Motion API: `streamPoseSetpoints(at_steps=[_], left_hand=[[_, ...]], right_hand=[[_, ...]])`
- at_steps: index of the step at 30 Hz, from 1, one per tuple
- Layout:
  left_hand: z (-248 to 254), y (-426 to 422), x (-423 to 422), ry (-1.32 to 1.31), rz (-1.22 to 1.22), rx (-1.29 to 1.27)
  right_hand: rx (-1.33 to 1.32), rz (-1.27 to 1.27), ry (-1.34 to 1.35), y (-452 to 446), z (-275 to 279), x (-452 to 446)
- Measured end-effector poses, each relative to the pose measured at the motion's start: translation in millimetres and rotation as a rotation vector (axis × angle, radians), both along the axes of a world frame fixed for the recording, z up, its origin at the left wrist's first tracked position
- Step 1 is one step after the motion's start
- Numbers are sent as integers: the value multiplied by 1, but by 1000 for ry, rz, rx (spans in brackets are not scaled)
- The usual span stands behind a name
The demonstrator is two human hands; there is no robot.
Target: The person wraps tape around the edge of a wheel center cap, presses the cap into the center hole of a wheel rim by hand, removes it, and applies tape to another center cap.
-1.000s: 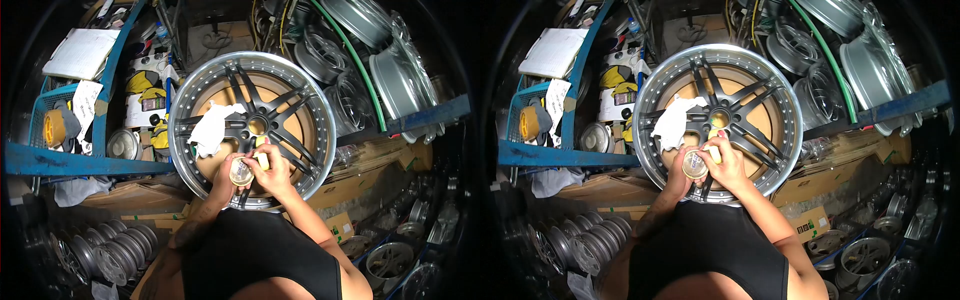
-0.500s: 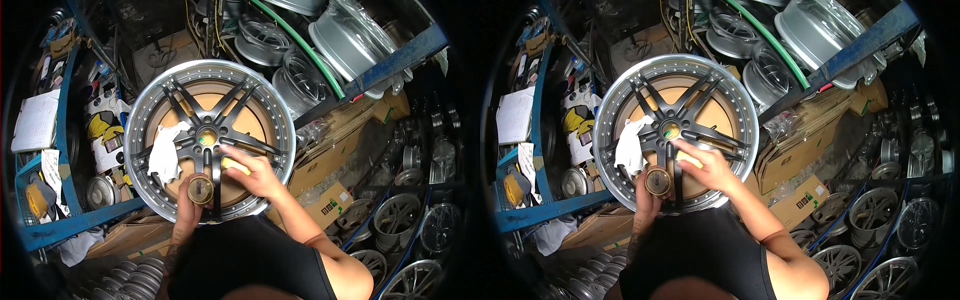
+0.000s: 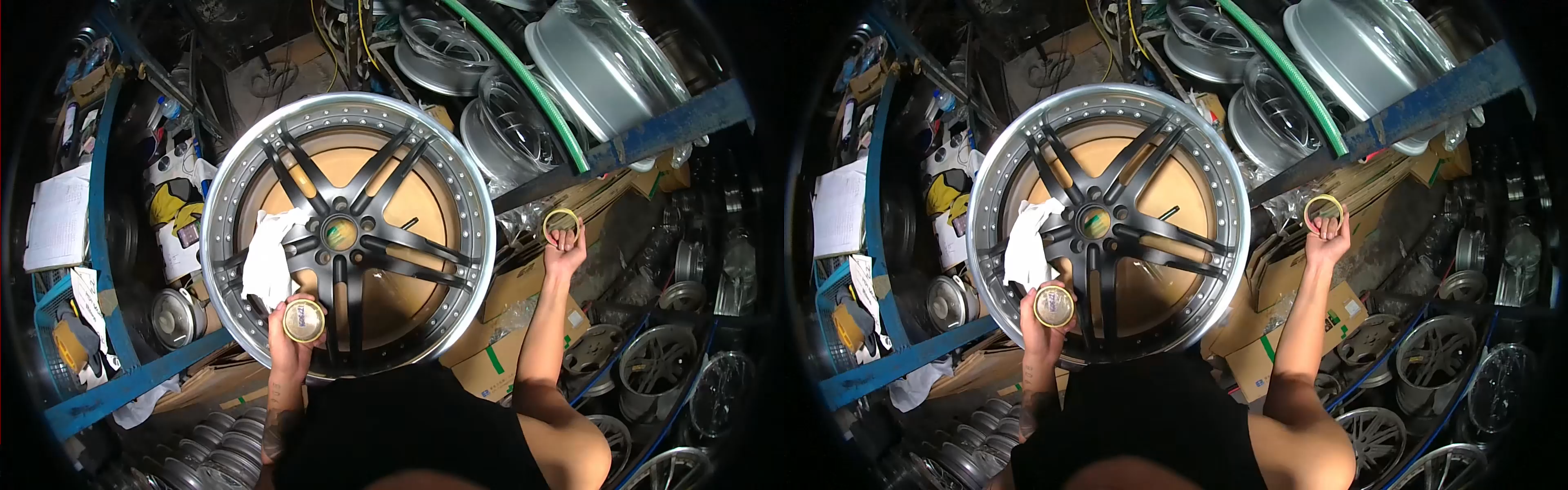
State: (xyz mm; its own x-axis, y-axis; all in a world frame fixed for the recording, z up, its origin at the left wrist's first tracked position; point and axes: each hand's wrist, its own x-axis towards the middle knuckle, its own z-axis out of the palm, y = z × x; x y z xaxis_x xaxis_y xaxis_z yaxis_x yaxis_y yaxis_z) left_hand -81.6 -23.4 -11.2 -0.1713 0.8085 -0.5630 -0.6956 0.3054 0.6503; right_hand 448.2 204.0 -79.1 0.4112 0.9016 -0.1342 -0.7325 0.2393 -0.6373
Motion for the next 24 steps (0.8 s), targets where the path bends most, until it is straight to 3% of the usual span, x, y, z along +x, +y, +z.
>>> streamPoseSetpoints(at_steps=[2, 3, 5, 10, 13, 16, 18, 20, 22, 24], left_hand=[[4, 6, 2, 12, 0, -17], [8, 8, 3, 44, -4, -24], [14, 11, 5, 115, -12, -37], [12, 13, 1, 153, -42, -29], [14, 16, 6, 150, 13, -36], [16, 20, 11, 64, 36, 11], [16, 19, 13, -75, 74, 4], [8, 20, 18, -121, 73, 59], [-9, 17, 19, -273, 129, 65], [-10, 18, 22, -403, 128, 106]], right_hand=[[-179, -152, 1, 38, -30, 20], [-36, 11, -38, 54, -69, 56], [-357, -287, -86, 100, -25, 10], [-52, -95, -1430, 202, -79, 42], [85, 11, -1801, 229, -94, 40], [277, -50, -1984, 233, -106, 49], [38, -131, -2013, 238, -153, 98], [-365, -200, -1951, 213, -134, 75], [-375, -303, -940, 143, -97, 32], [-481, -359, -686, 89, -79, 23]])
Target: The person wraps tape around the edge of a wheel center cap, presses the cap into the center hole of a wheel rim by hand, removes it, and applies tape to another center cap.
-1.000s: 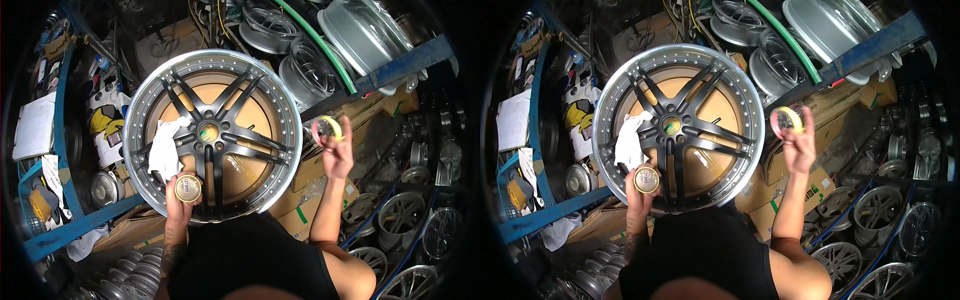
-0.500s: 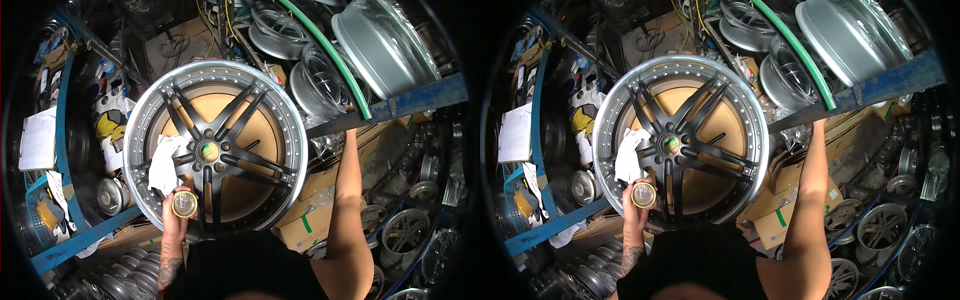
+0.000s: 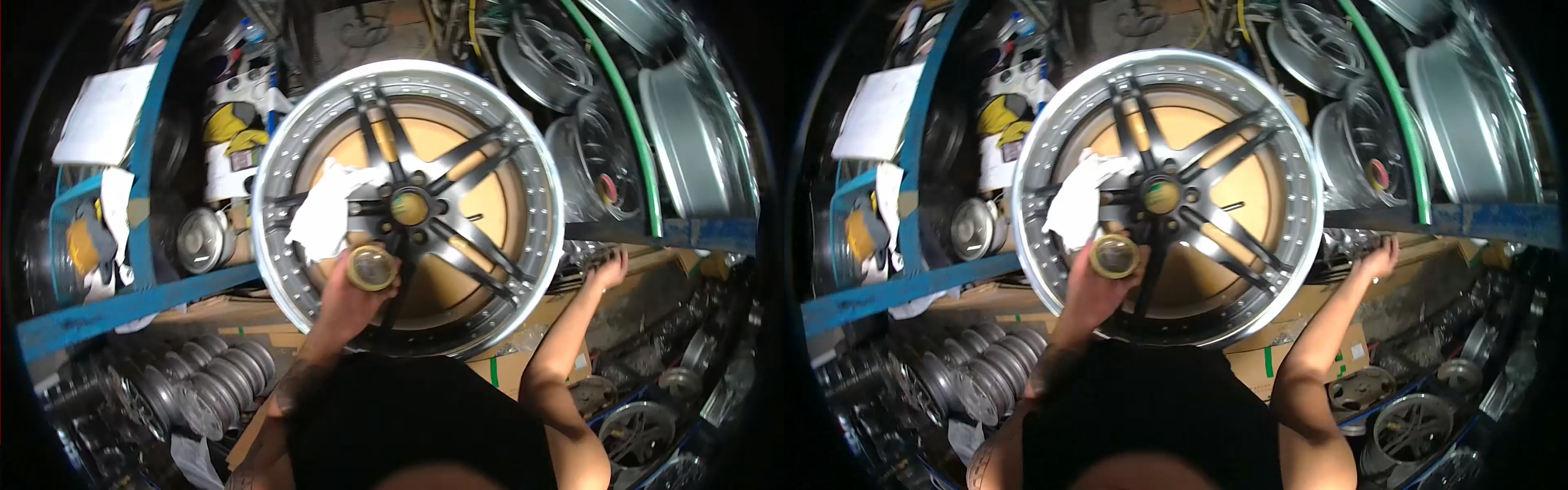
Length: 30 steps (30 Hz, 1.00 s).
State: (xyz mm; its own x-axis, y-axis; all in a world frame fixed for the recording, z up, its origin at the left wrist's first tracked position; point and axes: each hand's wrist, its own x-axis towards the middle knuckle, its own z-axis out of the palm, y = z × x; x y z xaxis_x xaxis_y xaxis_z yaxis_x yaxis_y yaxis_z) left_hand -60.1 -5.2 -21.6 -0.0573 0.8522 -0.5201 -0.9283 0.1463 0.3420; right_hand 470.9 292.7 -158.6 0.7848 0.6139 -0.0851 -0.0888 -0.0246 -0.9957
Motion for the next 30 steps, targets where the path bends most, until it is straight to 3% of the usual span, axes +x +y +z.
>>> streamPoseSetpoints(at_steps=[3, 5, 9, 10, 12, 13, 15, 16, 18, 21, 26, 30], left_hand=[[-5, 0, 2, -182, 8, 83], [-8, -4, 1, -190, 19, 117], [-29, -9, -4, 2, -68, 53], [-29, -9, -3, 43, -101, 12], [-19, -8, 1, 84, -140, -88], [-17, -10, 4, 6, -145, -57], [-11, -10, 7, -141, -138, 17], [-9, -11, 7, -175, -164, 115], [-3, -11, 14, -100, -137, 27], [-5, -21, 17, -90, -109, 24], [-16, -29, 14, -12, -189, 70], [-9, -27, 10, 25, -246, 65]], right_hand=[[78, -151, -120, -79, 59, -74], [194, -13, -504, -104, 54, -85], [254, 734, -488, -153, 155, -219], [197, 983, -652, -166, 186, -254], [-85, 1610, -548, -182, 212, -295], [102, 1737, -623, -192, 210, -317], [287, 1762, -804, -210, 195, -344], [244, 1744, -782, -216, 194, -354], [77, 1734, -673, -226, 190, -364], [111, 1688, -884, -227, 186, -368], [7, 1759, -1003, -217, 194, -358], [154, 1662, -962, -216, 181, -350]])
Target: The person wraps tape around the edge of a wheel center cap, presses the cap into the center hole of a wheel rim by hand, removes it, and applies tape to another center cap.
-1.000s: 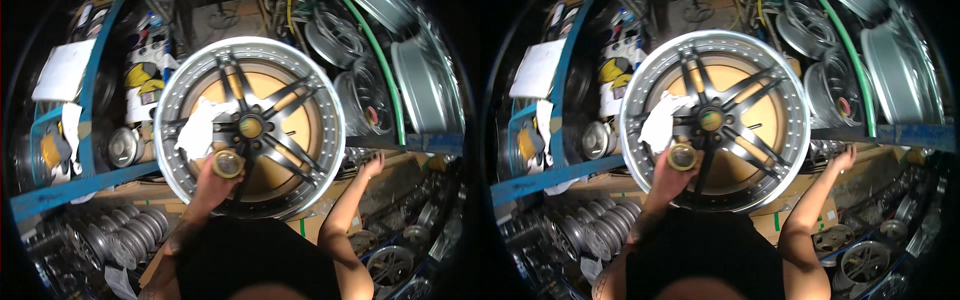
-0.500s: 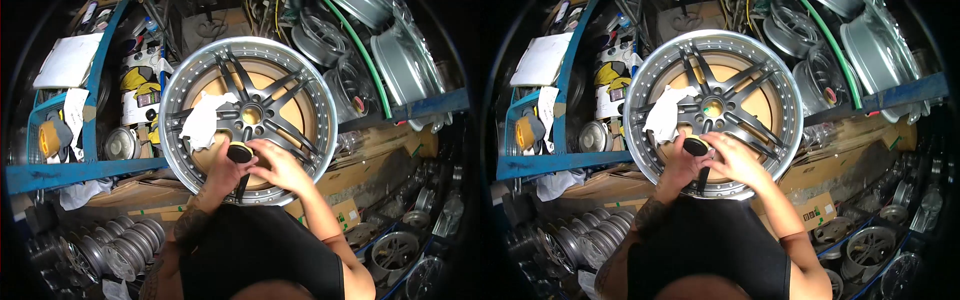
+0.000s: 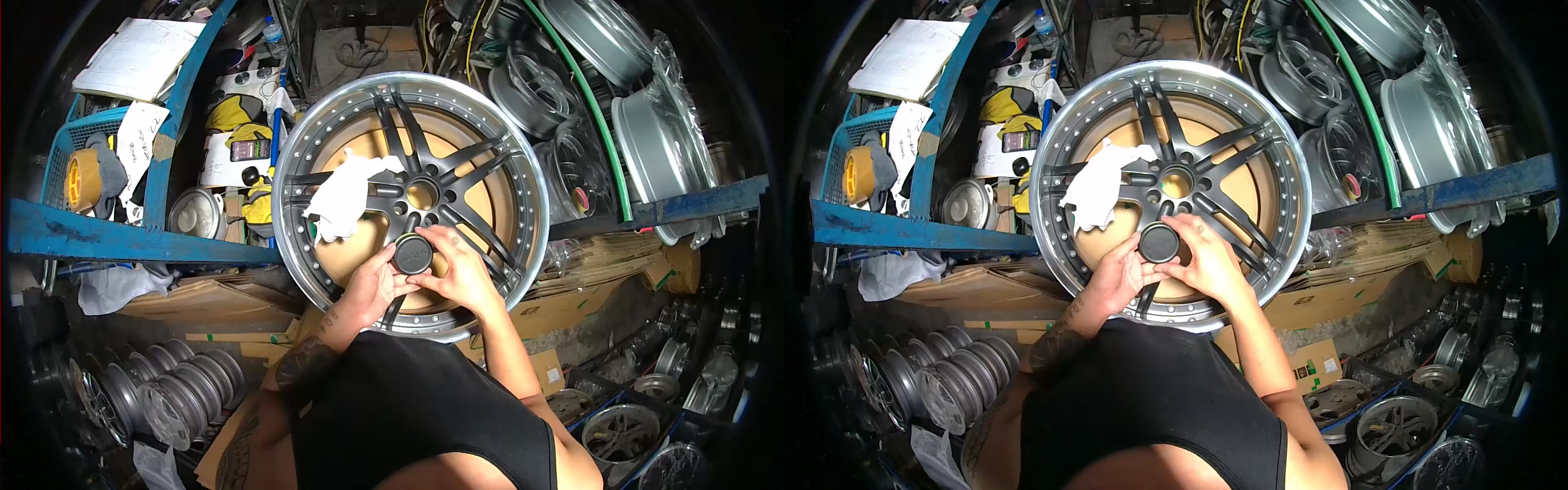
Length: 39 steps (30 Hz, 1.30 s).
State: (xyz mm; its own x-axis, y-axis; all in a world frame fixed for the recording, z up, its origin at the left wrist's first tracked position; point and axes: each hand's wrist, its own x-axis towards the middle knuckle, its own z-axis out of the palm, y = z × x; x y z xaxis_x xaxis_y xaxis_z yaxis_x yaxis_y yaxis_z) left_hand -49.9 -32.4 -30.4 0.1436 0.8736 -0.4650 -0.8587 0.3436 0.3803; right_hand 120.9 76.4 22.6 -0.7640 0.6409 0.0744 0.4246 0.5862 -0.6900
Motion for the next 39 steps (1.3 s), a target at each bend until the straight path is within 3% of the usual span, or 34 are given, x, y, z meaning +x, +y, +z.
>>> streamPoseSetpoints(at_steps=[3, 8, 10, 16, 17, 18, 21, 25, 26, 29, 31, 35, 39], left_hand=[[-4, 2, -3, -31, -11, 7], [1, 8, -3, -100, 22, 18], [-8, 11, -5, -213, -4, 131], [21, 13, 0, -335, 177, 23], [22, 13, 1, -361, 203, 21], [16, 15, -1, -465, 177, 233], [13, 13, 7, -470, 294, 82], [11, 8, 5, -435, 230, 214], [4, 7, 4, -559, 232, 255], [32, 10, 5, -307, 195, 240], [21, 12, 4, -358, 203, 275], [9, 18, 8, -339, 274, 223], [16, 24, 5, -291, 349, 159]], right_hand=[[-123, -14, 3, 3, 9, 0], [-33, 165, -19, 1, 16, 1], [-10, 156, 57, 3, 12, 0], [-209, 5, 164, -5, 7, -5], [-173, 0, 164, -7, 7, -6], [-137, -4, 163, -10, 5, -8], [1, -7, 171, -12, -5, -15], [64, -86, 126, -18, -4, -19], [55, -101, 119, -18, -2, -19], [-11, -53, 162, -8, 1, -14], [-197, 4, 189, -1, 7, -10], [33, 146, 178, 16, -7, -3], [-17, 66, 157, 11, -3, -6]])
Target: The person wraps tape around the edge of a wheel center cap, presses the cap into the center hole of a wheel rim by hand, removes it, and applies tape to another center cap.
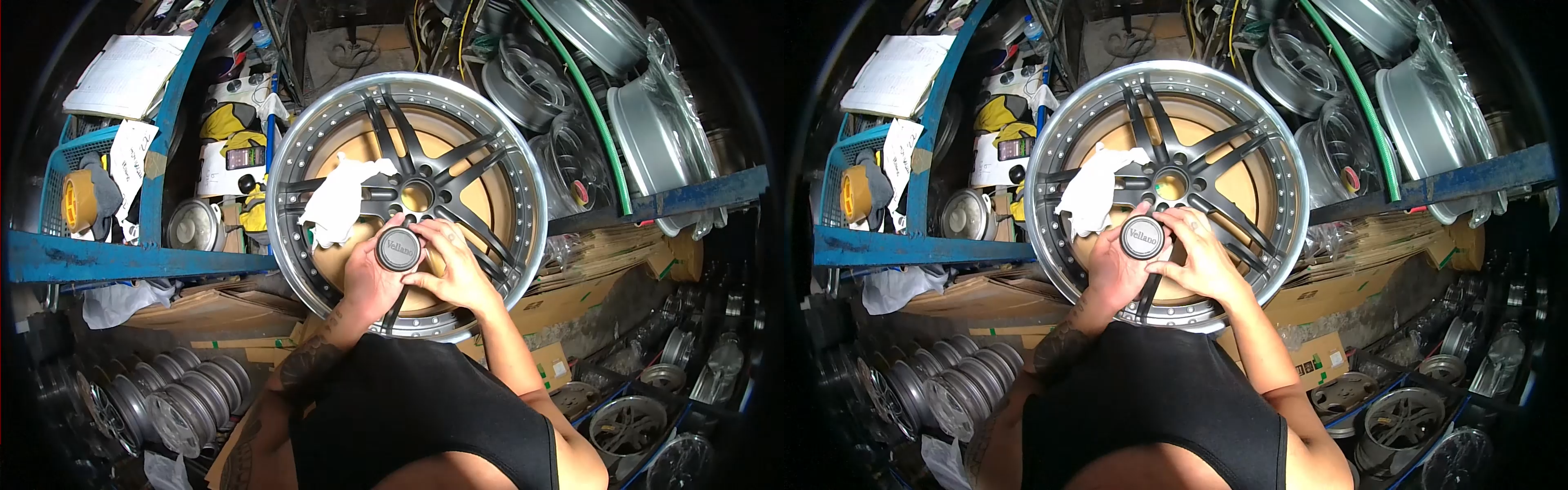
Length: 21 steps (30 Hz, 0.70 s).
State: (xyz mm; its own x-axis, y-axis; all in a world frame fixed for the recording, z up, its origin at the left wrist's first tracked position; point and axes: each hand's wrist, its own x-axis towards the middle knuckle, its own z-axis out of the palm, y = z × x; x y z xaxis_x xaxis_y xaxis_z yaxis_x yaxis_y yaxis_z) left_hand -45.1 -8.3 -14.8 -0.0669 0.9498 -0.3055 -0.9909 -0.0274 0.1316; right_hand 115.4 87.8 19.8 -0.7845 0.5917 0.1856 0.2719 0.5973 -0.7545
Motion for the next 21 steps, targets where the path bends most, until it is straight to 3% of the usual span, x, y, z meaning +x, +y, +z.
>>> streamPoseSetpoints(at_steps=[9, 13, 17, 20, 21], left_hand=[[-1, 16, -3, 305, 65, -58], [-19, 20, -27, 672, -3, -44], [-38, 39, -50, 1315, -175, 53], [-16, 48, -61, 1769, -414, -70], [-19, 52, -63, 1841, -389, -52]], right_hand=[[183, -173, 25, 19, -8, -17], [183, -213, -19, 77, -44, -10], [145, -172, -52, 107, -74, -11], [118, -133, -126, 111, -70, -15], [108, -122, -154, 112, -69, -16]])
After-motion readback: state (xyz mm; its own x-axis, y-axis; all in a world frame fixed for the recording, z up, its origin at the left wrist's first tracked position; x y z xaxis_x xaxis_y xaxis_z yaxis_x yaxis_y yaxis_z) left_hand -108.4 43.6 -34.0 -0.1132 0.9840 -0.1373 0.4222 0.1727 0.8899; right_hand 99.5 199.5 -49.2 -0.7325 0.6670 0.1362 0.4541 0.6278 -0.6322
